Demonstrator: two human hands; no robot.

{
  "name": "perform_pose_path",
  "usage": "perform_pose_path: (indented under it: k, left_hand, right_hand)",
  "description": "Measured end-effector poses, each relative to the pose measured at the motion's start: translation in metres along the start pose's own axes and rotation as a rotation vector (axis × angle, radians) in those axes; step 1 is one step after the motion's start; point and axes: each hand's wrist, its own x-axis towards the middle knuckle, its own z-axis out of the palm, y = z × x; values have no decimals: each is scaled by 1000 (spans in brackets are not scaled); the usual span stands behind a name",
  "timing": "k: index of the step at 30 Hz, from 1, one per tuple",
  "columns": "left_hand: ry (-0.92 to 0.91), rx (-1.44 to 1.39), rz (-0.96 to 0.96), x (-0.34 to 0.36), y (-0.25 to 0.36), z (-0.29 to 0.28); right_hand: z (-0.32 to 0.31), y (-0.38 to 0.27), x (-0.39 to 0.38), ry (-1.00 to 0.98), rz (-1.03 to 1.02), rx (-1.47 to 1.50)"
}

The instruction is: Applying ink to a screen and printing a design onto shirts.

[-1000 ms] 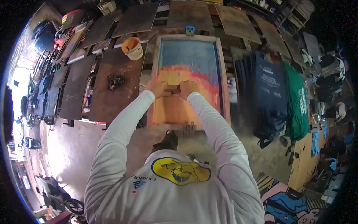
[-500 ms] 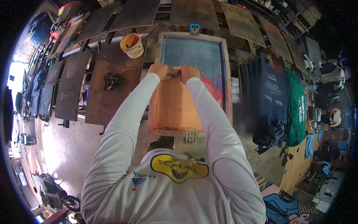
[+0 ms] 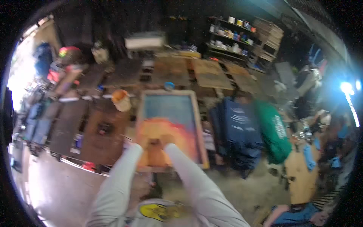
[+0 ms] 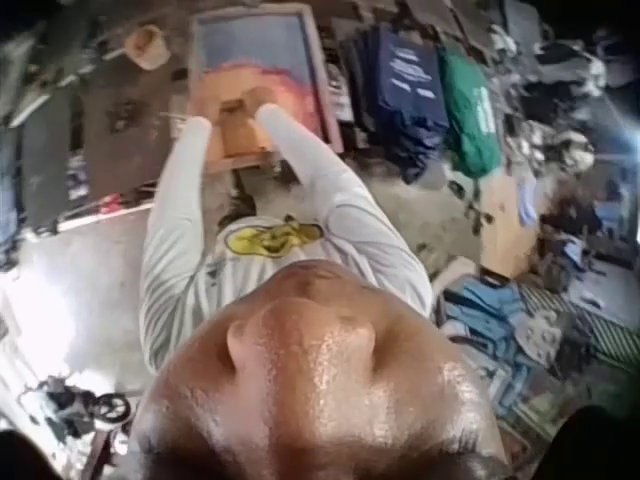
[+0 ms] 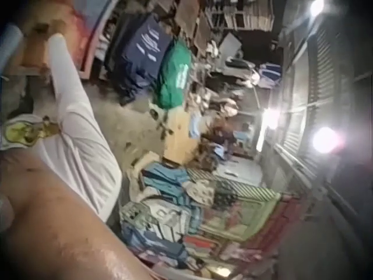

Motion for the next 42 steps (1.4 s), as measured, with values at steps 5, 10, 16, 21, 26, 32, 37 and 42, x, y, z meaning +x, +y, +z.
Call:
perform_pose_path:
  k: [5,10,16,21,26,32,37,42]
  left_hand:
    - [-42,80,-14,-55,-3,-18]
    - [-29,67,-12,-49,-10,2]
    - [-204,243,138,28,-25,-43]
    - [-161,35,100,85,-21,-72]
    - [64,-201,406,57,-6,-72]
    - [321,-988,63,7,17,-58]
    - [247,-1033,177,5,84,-38]
    - [122,-1018,411,-7,188,-52]
  right_hand:
    - [-1,-41,2,93,-309,345]
    - [12,4,-15,192,67,166]
    - [-57,12,31,-103,9,143]
    - [-62,28,80,-31,72,233]
    - [-29,39,49,-60,70,109]
    - [-40,70,-90,191,457,496]
    - [-63,79,-199,772,607,1420]
    - [-102,62,-310,805,951,1596]
